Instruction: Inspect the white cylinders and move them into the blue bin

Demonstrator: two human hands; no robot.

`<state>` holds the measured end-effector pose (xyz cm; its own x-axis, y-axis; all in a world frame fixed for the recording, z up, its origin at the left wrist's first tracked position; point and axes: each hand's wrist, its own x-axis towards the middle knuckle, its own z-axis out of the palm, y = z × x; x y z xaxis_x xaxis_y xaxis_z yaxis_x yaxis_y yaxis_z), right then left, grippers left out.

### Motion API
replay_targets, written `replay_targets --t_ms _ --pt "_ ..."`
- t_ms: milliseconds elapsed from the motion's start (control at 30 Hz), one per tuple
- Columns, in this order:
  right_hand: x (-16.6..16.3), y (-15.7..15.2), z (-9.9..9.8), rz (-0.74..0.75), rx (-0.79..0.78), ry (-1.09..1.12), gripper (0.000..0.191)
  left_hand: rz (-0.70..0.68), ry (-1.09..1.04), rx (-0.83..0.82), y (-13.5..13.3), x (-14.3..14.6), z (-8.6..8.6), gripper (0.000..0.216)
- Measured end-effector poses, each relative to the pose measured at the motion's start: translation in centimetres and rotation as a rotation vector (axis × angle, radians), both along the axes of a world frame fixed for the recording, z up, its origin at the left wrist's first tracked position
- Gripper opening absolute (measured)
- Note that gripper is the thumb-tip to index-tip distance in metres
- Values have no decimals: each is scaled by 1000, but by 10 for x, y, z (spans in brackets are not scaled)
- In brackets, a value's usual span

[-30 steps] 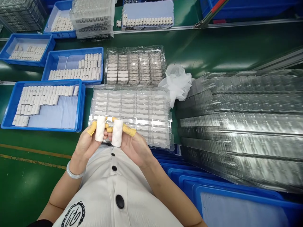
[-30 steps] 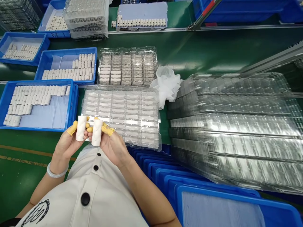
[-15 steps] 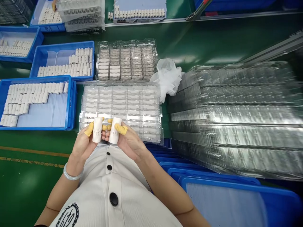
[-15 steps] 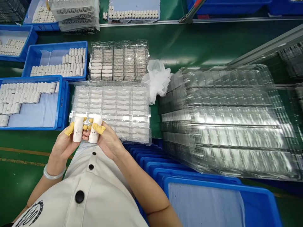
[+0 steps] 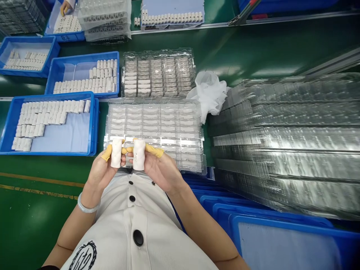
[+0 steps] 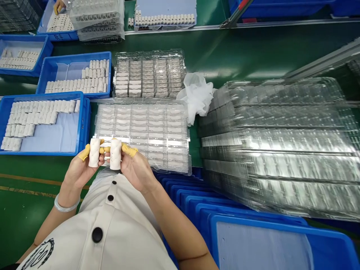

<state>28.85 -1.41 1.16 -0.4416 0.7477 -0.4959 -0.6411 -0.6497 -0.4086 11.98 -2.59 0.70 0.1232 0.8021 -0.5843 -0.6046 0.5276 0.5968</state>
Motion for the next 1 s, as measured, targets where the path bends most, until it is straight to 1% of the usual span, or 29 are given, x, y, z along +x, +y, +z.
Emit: replay_targets --t_ms 133,233,400,467,600,700,800,900,1000 --pt "-17 3 -1 -5 2 -29 19 6 -8 -1 1 -17 2 34" --pt "-30 5 -1 33 17 -47 18 12 -16 0 1 -29 3 35" --pt "-49 11 -3 137 33 -79 39 49 7 -43 0 -46 4 30" --pt "-55 13 -3 161 37 -110 42 48 8 -29 0 -52 5 31" --pt "-66 15 -3 202 58 -142 41 -8 -5 61 -2 -62 6 37" --pt "-72 15 -2 205 73 -136 41 -73 18 131 -5 -68 6 38" --pt "-76 15 -2 218 93 -150 44 -102 61 177 -7 -73 5 44" --pt "-82 16 -2 213 163 -256 47 -127 112 197 -7 -73 7 39" --pt "-90 20 -5 120 249 -449 47 -185 178 210 -6 -71 10 30"
